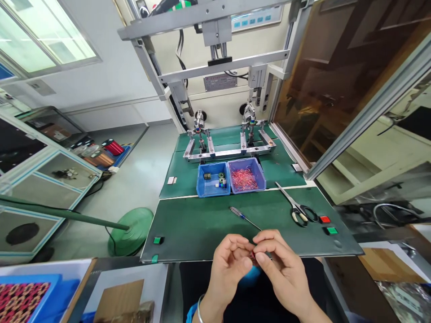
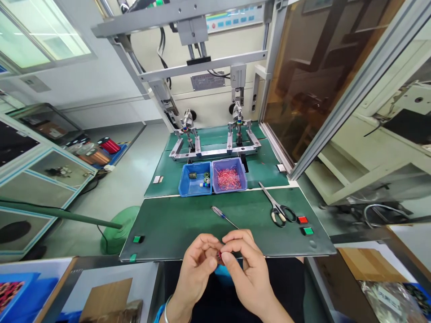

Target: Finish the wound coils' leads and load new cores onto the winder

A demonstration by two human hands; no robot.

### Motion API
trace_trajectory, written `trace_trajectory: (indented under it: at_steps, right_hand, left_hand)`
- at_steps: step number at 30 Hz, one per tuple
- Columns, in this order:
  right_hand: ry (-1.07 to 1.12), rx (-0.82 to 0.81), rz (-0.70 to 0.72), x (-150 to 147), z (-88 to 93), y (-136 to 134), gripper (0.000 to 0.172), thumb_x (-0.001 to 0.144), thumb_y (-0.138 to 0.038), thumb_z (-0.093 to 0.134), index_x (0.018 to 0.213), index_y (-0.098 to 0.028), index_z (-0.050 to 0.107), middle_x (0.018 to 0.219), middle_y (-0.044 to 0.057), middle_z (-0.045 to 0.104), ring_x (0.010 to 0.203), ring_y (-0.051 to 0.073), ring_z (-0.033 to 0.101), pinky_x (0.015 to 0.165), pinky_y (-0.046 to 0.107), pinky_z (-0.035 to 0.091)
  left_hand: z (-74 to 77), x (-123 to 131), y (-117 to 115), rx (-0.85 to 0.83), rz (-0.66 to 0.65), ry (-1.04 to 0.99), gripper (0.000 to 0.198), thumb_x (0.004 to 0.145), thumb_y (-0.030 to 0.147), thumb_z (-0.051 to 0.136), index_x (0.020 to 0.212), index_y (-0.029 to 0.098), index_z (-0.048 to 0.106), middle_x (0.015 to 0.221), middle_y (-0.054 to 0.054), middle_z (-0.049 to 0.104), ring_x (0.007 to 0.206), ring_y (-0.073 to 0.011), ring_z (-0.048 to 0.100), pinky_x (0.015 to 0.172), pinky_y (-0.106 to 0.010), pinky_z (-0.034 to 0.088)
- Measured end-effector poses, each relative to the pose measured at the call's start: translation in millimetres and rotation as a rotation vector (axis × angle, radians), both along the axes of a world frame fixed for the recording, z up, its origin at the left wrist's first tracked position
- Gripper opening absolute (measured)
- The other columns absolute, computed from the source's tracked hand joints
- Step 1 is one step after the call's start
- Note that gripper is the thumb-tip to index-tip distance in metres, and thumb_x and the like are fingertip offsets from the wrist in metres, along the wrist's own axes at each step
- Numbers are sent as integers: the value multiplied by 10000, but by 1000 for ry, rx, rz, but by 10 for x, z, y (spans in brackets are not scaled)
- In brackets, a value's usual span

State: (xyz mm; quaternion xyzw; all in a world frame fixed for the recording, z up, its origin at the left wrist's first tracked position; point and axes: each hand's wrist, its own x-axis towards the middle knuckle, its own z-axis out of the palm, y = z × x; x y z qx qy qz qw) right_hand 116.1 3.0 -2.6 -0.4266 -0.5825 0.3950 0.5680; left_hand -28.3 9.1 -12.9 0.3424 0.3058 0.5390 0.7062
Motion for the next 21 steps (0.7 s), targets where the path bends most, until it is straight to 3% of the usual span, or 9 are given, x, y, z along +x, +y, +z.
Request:
trace_trajectory:
  at_steps: [5, 11, 18, 21]
  right_hand:
    - [27, -15, -3, -2, 48, 31, 101, 933, -255, 633, 870, -264, 712, 945, 53, 606, 910, 200, 627, 728, 297, 544]
    - [48, 52, -217, 77, 94, 77, 83, 943, -254, 623, 878, -257, 675, 964, 31, 614, 876, 138, 619, 728, 197, 517]
    - [-119, -17, -81, 11, 61, -45, 75, 907, -246, 639, 834, -252, 652, 979, 42, 616, 953, 195, 608, 802, 285, 505]
    - [-154, -36, -72, -18, 64, -56, 89, 909, -241, 635, 822, -255, 649, 977, 40, 612, 963, 196, 596, 809, 290, 492]
  left_hand:
    - [-20, 14, -1, -27, -22, -16, 209, 780, 263, 827, 922, 176, 701, 752, -1, 731, 643, -99, 688, 651, -196, 544]
    - [29, 6, -2, -50, 10, -12, 208, 732, 230, 862, 872, 180, 716, 760, 0, 730, 645, -107, 714, 655, -186, 551]
    - [32, -12, -26, 211, 185, 210, 152, 748, 151, 820, 860, 231, 755, 871, -3, 677, 712, -87, 666, 658, -167, 536]
    - [31, -16, -39, 286, 195, 280, 135, 767, 167, 799, 874, 241, 764, 883, -18, 681, 759, -108, 664, 694, -188, 548]
